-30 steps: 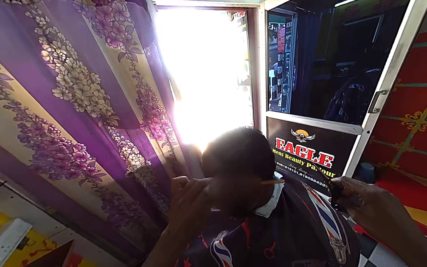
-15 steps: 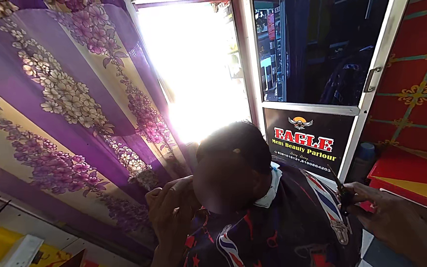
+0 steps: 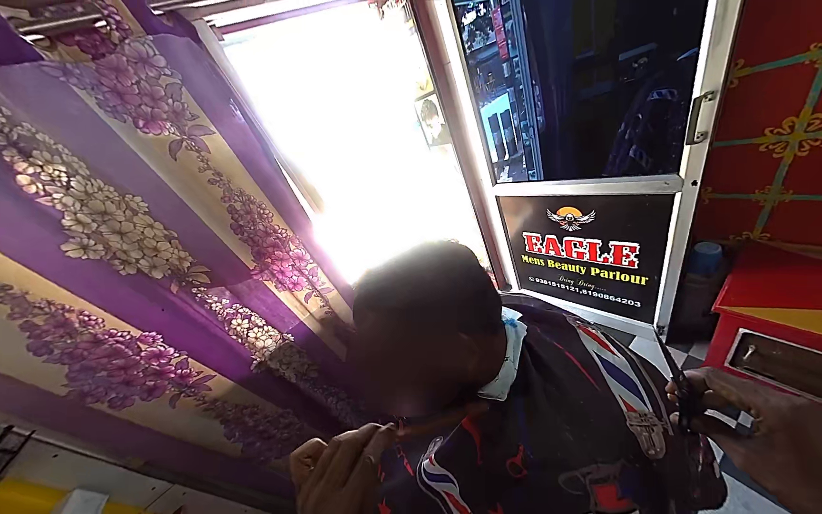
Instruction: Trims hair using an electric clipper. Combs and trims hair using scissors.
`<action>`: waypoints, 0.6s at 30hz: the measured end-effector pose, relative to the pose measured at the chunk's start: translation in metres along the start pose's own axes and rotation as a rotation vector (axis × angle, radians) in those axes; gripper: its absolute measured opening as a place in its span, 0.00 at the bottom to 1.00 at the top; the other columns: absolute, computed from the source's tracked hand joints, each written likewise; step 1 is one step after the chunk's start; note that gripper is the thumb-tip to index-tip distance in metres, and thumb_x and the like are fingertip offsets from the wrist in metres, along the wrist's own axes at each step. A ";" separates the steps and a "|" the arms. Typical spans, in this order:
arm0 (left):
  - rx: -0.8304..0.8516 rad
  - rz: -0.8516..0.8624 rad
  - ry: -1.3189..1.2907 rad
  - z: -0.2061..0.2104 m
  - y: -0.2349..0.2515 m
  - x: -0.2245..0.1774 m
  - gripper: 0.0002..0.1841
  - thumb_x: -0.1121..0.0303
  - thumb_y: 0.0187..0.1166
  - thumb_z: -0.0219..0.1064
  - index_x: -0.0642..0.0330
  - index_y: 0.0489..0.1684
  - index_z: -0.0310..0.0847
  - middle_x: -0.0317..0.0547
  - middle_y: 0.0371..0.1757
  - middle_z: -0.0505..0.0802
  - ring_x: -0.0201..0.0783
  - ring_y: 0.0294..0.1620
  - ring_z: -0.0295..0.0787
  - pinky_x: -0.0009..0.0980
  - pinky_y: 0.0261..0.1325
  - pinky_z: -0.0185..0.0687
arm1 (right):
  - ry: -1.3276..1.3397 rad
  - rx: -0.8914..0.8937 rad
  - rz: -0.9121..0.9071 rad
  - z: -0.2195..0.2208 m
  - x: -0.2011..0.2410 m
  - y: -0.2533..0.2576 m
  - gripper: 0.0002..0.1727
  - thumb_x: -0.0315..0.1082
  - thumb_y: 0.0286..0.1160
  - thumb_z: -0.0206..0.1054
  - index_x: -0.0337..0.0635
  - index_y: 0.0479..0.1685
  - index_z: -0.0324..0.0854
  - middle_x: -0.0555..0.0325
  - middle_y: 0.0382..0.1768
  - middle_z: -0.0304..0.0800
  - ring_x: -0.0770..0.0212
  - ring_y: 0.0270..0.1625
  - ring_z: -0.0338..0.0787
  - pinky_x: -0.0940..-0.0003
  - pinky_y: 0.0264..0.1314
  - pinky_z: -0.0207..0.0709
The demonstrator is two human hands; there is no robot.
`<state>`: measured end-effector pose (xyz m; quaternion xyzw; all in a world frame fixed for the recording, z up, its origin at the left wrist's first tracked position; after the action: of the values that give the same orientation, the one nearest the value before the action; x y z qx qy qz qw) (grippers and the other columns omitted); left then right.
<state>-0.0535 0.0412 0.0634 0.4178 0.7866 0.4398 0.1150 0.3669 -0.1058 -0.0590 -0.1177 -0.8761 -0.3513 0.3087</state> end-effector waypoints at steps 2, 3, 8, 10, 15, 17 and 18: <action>-0.007 0.065 -0.022 -0.006 0.011 -0.003 0.11 0.60 0.90 0.57 0.43 0.51 0.88 0.33 0.48 0.95 0.29 0.51 0.86 0.37 0.67 0.60 | 0.026 -0.001 -0.003 0.000 0.000 0.001 0.19 0.34 0.52 0.74 0.49 0.49 0.90 0.64 0.41 0.95 0.58 0.41 0.95 0.51 0.43 0.90; -0.058 0.039 -0.024 -0.012 0.024 -0.003 0.10 0.60 0.90 0.58 0.45 0.51 0.87 0.34 0.47 0.95 0.29 0.50 0.87 0.37 0.68 0.62 | 0.028 0.003 -0.010 0.001 0.000 0.003 0.19 0.35 0.52 0.74 0.49 0.49 0.90 0.64 0.41 0.95 0.59 0.40 0.95 0.52 0.43 0.91; -0.156 -0.048 0.147 -0.031 0.099 -0.004 0.12 0.66 0.86 0.62 0.55 0.44 0.95 0.45 0.41 0.96 0.37 0.40 0.87 0.47 0.56 0.62 | 0.061 0.010 -0.041 0.005 -0.001 0.012 0.19 0.38 0.51 0.73 0.52 0.49 0.90 0.68 0.41 0.94 0.62 0.40 0.94 0.57 0.42 0.90; -0.050 0.015 0.193 -0.025 0.114 -0.011 0.13 0.65 0.85 0.60 0.51 0.45 0.96 0.43 0.41 0.96 0.39 0.40 0.89 0.52 0.57 0.62 | 0.095 0.024 -0.042 0.005 -0.004 0.014 0.19 0.38 0.52 0.73 0.50 0.49 0.91 0.67 0.42 0.95 0.62 0.41 0.94 0.57 0.42 0.90; 0.029 0.301 0.178 -0.009 0.124 -0.036 0.10 0.63 0.88 0.60 0.43 0.49 0.90 0.36 0.46 0.95 0.35 0.46 0.87 0.46 0.61 0.61 | 0.169 0.118 -0.021 -0.002 -0.025 0.014 0.16 0.33 0.60 0.74 0.44 0.50 0.90 0.57 0.43 0.95 0.53 0.44 0.95 0.45 0.47 0.88; -0.040 0.265 0.134 -0.016 0.132 -0.037 0.09 0.63 0.88 0.61 0.44 0.50 0.90 0.36 0.46 0.95 0.32 0.47 0.87 0.43 0.64 0.61 | 0.242 0.191 -0.007 -0.005 -0.035 0.016 0.15 0.29 0.64 0.75 0.38 0.52 0.89 0.49 0.46 0.95 0.48 0.48 0.94 0.42 0.53 0.86; -0.053 0.225 0.137 -0.019 0.138 -0.037 0.10 0.64 0.87 0.62 0.45 0.48 0.93 0.38 0.44 0.96 0.33 0.45 0.87 0.45 0.63 0.62 | 0.275 0.229 0.006 -0.006 -0.040 0.017 0.16 0.27 0.66 0.76 0.35 0.53 0.88 0.46 0.47 0.94 0.45 0.49 0.94 0.41 0.56 0.85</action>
<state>0.0361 0.0386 0.1763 0.4691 0.7291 0.4978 0.0221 0.4082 -0.0970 -0.0708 -0.0351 -0.8596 -0.2611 0.4379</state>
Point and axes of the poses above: each hand's wrist, its own y-axis towards the middle knuckle, its own z-axis out of the palm, x = y × z, the point moved 6 cm from there along y, towards the middle knuckle
